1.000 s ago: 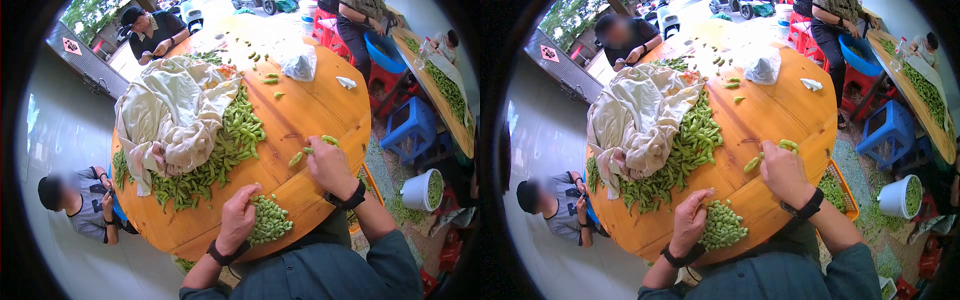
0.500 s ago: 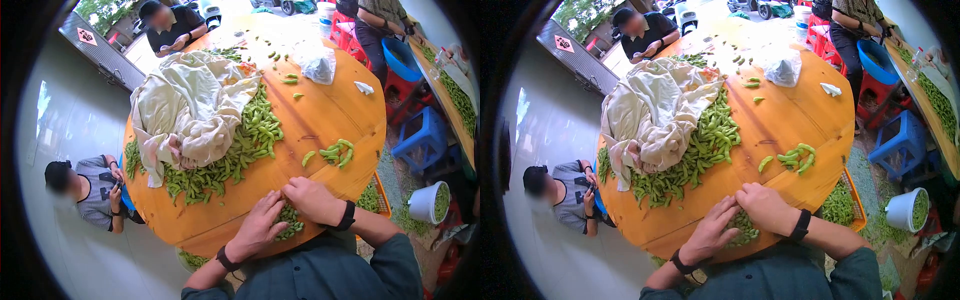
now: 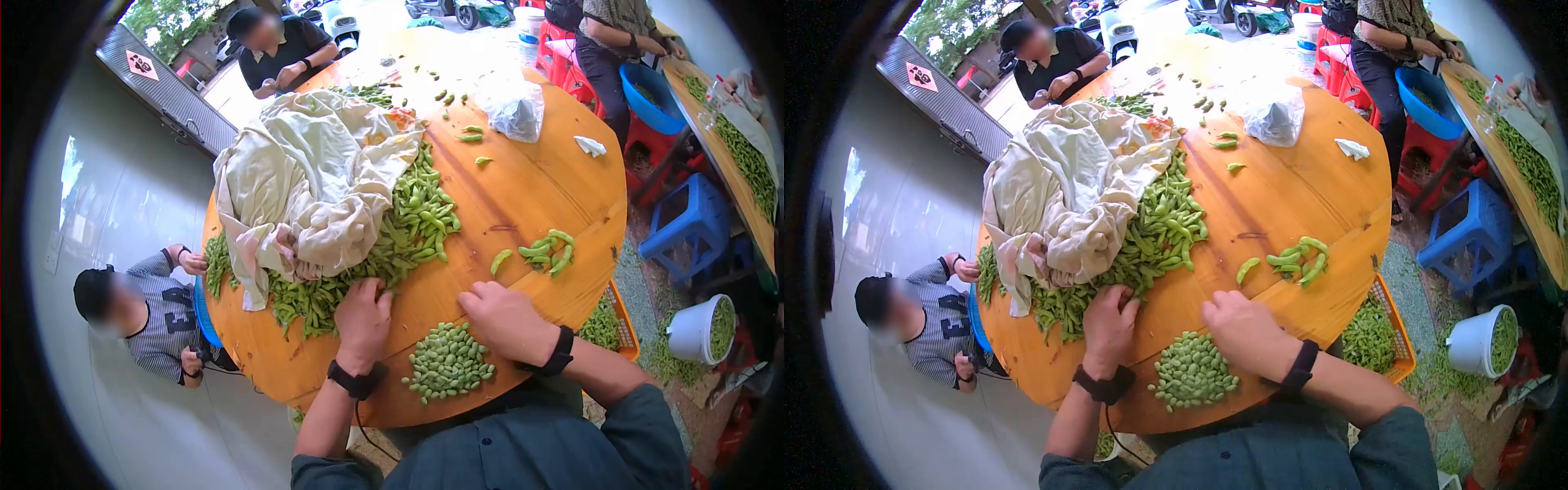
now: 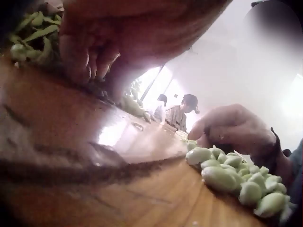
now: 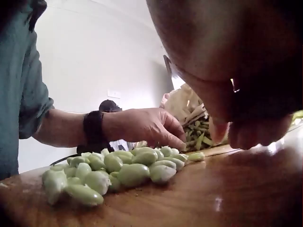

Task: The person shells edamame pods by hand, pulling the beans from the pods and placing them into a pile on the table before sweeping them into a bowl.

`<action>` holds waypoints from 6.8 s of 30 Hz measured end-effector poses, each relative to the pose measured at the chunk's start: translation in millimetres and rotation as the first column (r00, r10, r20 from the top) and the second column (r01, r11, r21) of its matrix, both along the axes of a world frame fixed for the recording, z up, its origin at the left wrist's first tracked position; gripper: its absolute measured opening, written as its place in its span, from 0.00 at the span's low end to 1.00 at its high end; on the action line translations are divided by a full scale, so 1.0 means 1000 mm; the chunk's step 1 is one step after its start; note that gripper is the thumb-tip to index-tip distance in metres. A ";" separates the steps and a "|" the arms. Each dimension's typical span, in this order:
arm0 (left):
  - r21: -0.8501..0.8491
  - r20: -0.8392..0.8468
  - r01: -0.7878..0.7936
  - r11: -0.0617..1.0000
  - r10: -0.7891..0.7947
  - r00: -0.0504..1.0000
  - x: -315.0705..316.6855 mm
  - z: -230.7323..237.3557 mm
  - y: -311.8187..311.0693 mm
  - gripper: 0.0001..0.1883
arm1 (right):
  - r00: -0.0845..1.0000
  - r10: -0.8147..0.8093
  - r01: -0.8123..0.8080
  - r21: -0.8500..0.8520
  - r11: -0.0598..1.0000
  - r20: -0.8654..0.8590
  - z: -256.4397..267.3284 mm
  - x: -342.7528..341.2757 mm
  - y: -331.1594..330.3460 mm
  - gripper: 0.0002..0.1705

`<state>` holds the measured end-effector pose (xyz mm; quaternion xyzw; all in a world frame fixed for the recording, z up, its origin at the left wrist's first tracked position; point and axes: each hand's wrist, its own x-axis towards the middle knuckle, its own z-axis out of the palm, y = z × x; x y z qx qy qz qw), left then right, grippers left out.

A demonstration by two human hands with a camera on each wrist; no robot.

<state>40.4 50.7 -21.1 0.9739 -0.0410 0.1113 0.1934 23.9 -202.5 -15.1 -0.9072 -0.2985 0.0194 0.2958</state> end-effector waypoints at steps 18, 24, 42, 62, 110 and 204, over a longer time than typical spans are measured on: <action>-0.875 -0.470 -0.392 0.283 -0.310 0.826 -0.041 0.021 -0.052 0.06 | 0.830 0.059 0.286 0.514 0.809 -0.555 0.002 -0.002 -0.001 0.12; -0.871 -0.457 -0.348 0.348 -0.308 0.835 -0.046 0.021 -0.061 0.06 | 0.675 0.164 0.385 0.534 0.753 -0.719 -0.001 -0.001 -0.002 0.10; -0.741 -0.230 -0.020 0.672 -0.225 0.947 -0.059 0.014 -0.068 0.03 | 0.944 0.013 0.172 0.526 0.833 -0.330 -0.005 0.001 0.008 0.08; -0.580 -0.199 0.144 0.802 -0.310 0.930 -0.052 0.019 -0.061 0.05 | 0.917 0.055 0.143 0.455 0.879 -0.394 -0.012 0.003 0.002 0.07; -0.874 -0.423 -0.277 0.398 -0.348 0.837 -0.055 0.013 -0.064 0.07 | 0.558 0.237 0.529 0.561 0.636 -0.795 -0.012 -0.003 0.007 0.09; -0.625 -0.274 0.119 0.772 -0.360 0.892 -0.053 0.029 -0.055 0.06 | 0.917 0.096 0.141 0.540 0.830 -0.387 0.006 -0.008 -0.002 0.08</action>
